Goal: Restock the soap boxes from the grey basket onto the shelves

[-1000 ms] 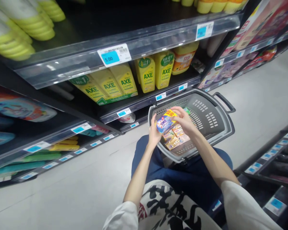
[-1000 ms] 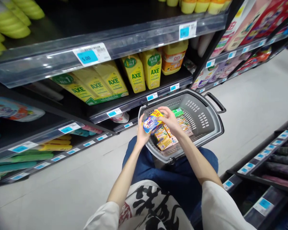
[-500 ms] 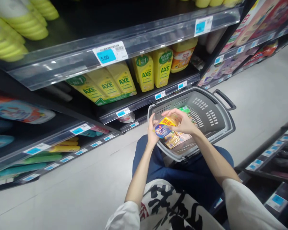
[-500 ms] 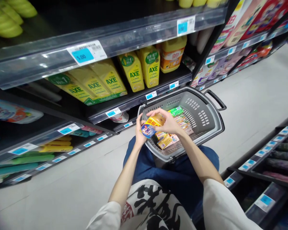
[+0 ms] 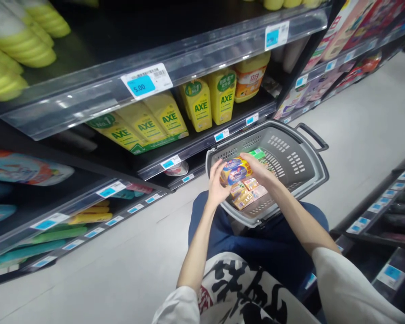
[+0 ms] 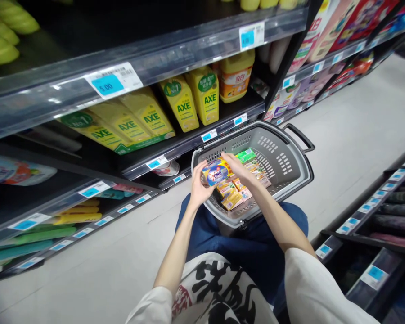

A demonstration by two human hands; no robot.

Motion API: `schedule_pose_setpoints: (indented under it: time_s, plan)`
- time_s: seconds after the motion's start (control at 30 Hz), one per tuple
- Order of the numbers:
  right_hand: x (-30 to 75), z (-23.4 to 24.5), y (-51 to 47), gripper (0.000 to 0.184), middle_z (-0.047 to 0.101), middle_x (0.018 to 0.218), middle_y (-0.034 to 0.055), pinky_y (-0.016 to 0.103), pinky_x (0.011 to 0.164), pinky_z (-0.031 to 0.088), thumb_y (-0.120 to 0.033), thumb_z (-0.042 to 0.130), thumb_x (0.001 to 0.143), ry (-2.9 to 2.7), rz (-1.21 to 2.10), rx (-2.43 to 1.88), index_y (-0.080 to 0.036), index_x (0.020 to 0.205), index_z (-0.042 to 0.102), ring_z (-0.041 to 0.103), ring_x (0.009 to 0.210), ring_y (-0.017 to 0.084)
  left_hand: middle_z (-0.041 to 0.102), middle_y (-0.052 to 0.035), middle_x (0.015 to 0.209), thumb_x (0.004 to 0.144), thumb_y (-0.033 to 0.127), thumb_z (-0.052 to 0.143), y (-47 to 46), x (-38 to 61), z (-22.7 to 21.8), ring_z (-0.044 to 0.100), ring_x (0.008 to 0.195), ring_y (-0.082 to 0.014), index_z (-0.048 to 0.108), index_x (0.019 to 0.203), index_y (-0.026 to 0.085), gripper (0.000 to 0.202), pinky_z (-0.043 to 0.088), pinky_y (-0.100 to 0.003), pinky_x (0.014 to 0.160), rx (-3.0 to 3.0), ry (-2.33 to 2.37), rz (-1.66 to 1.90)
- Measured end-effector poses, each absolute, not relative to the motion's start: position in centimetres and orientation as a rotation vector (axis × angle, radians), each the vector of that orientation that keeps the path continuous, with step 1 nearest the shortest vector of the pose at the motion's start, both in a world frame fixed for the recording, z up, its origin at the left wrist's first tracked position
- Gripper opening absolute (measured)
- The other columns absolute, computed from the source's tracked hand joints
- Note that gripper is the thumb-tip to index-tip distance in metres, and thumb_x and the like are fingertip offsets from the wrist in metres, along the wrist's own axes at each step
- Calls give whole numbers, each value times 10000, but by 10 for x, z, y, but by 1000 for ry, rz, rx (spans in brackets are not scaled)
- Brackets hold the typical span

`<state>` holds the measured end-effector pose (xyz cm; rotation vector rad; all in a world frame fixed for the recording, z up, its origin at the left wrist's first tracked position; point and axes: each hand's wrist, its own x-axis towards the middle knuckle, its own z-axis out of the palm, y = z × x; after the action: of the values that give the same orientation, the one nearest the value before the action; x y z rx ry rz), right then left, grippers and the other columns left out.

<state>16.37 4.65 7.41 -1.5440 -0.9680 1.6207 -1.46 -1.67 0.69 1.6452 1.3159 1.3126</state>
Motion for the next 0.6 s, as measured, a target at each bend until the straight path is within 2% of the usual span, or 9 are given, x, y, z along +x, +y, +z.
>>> schedule_pose_setpoints:
  time_s: [0.07,0.17,0.27,0.37,0.4,0.47,0.53,0.6]
  plan:
    - [166,80,45,547,721,1140,49,267,470,540,-730,707,801,-1117,1667,-1522,-289,1123,689,684,795,207,524,-159,1464,816,366,816,-16,-17,6,579,1311,-309,478,1442,222,726,594,-426,991,1581,1330,1325]
    - [169,89,43,633,755,866,73,273,419,508,-832,652,793,-1258,1783,-1512,-248,1020,737,629,562,176,652,-128,1261,925,489,693,-13,-19,2,702,1086,-253,433,1434,210,635,626,-412,918,1360,1336,1319]
    - [173,91,43,661,718,682,67,293,376,491,-857,654,767,-1317,1825,-1539,-227,939,760,562,443,165,699,-109,1135,951,603,613,-11,-19,2,740,829,-215,431,1398,207,625,655,-388,776,1189,1295,1299]
    - [175,88,44,607,706,635,44,270,349,480,-806,715,765,-1298,1842,-1511,-234,963,761,538,398,145,713,-96,1079,944,690,557,-11,-18,4,711,661,-181,423,1386,214,663,651,-370,676,1118,1268,1279]
    - [175,87,44,582,707,636,37,259,348,480,-781,736,768,-1292,1847,-1492,-237,973,758,542,399,141,711,-98,1093,949,706,531,-11,-18,4,715,678,-182,425,1388,217,665,649,-369,686,1128,1278,1277]
    - [174,87,43,533,717,671,30,251,355,488,-734,771,770,-1291,1834,-1469,-242,973,752,573,435,147,693,-113,1162,962,716,489,-11,-19,3,736,824,-210,440,1390,219,658,644,-378,771,1190,1325,1289]
    - [171,88,42,493,737,770,35,259,381,510,-685,818,746,-1289,1790,-1463,-245,954,743,613,516,166,665,-125,1224,967,712,476,-11,-20,0,717,1004,-243,458,1383,216,647,620,-392,876,1267,1379,1314]
    - [168,89,40,489,742,876,48,264,411,525,-607,892,687,-1238,1714,-1429,-240,964,728,641,612,186,643,-128,1248,963,704,486,-11,-21,-2,682,1091,-256,461,1372,213,639,589,-404,942,1304,1402,1355]
